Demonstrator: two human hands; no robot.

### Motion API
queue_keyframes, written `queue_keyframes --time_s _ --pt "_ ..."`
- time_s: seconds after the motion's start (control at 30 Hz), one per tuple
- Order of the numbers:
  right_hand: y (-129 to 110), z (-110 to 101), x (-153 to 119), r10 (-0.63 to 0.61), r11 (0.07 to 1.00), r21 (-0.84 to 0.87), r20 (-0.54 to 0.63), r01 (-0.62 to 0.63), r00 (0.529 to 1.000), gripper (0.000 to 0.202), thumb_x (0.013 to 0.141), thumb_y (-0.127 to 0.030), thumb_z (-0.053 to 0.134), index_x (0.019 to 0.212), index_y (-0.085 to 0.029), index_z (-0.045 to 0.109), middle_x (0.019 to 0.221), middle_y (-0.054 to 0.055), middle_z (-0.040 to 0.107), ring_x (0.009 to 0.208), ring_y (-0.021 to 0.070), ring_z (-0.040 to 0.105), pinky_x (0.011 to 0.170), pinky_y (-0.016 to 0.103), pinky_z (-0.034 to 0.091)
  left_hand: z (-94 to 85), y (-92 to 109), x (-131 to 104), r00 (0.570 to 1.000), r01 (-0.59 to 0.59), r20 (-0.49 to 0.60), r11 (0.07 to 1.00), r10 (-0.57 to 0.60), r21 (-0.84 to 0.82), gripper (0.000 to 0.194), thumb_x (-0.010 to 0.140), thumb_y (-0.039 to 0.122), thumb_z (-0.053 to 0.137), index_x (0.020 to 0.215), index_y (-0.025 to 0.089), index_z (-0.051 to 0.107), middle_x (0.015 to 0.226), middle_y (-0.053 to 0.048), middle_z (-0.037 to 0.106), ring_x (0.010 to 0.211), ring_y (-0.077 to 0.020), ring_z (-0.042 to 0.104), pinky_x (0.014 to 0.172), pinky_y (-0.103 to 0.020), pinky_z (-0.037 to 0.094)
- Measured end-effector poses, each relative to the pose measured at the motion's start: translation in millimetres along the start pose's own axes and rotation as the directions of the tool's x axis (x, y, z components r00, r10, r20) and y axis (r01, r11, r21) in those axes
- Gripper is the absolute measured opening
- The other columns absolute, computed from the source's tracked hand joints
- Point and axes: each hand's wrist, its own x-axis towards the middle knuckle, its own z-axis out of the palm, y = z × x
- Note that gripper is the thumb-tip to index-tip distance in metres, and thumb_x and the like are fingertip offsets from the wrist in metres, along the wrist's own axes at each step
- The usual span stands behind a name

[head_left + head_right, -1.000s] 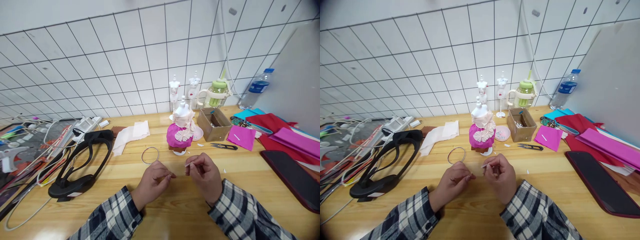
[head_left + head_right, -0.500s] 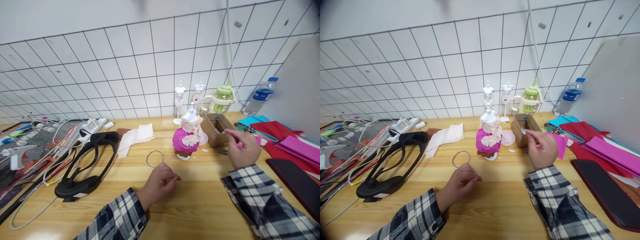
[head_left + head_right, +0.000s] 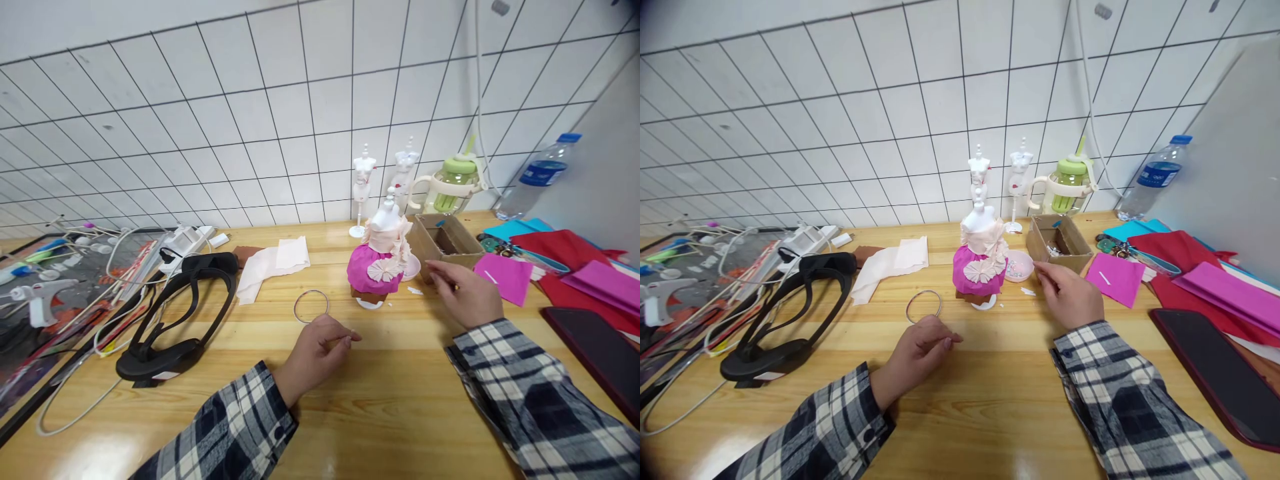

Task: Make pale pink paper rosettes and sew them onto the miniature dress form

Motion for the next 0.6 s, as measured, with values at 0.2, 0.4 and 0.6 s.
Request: queue_keyframes --time_s 0.2,0.4,0.6 --pt "-56.1 -26.5 -24.9 -0.093 0.903 0.378 -0.287 0.202 0.954 0.019 0.079 -0.018 0.057 0.097 -0.023 0.060 0.076 0.002 0.064 0.062 0.0153 0.056 0.056 0.029 0.044 -4.3 6.7 -3.0 0.987 -0.092 -0.133 0.996 0.093 0.013 0.020 0.089 0.023 0.052 0.090 0.019 0.072 0.072 -0.005 0.069 0.071 -0.0162 0.060 0.070 -0.032 0.045" --pt "-140.3 -29.1 -45.0 -0.151 0.780 0.625 0.133 0.036 0.980 0.017 0.082 -0.021 0.060 0.099 -0.022 0.063 0.078 0.002 0.060 0.074 0.0173 0.056 0.068 0.033 0.046 -8.5 11.7 -3.0 0.964 -0.204 -0.161 0.976 0.213 0.073 0.017 0.085 0.016 0.055 0.086 0.019 0.071 0.069 -0.004 0.068 0.067 -0.0155 0.058 0.067 -0.032 0.045" --pt "-145.8 -22.4 -46.7 -0.055 0.755 0.645 0.236 -0.114 0.970 0.012 0.083 -0.029 0.064 0.093 -0.024 0.069 0.077 0.002 0.064 0.076 0.0177 0.057 0.071 0.033 0.046 -3.7 8.8 -2.4 0.948 -0.279 -0.118 0.950 0.296 0.138 0.014 0.083 0.015 0.055 0.083 0.019 0.068 0.070 -0.004 0.068 0.067 -0.0152 0.058 0.066 -0.031 0.046"
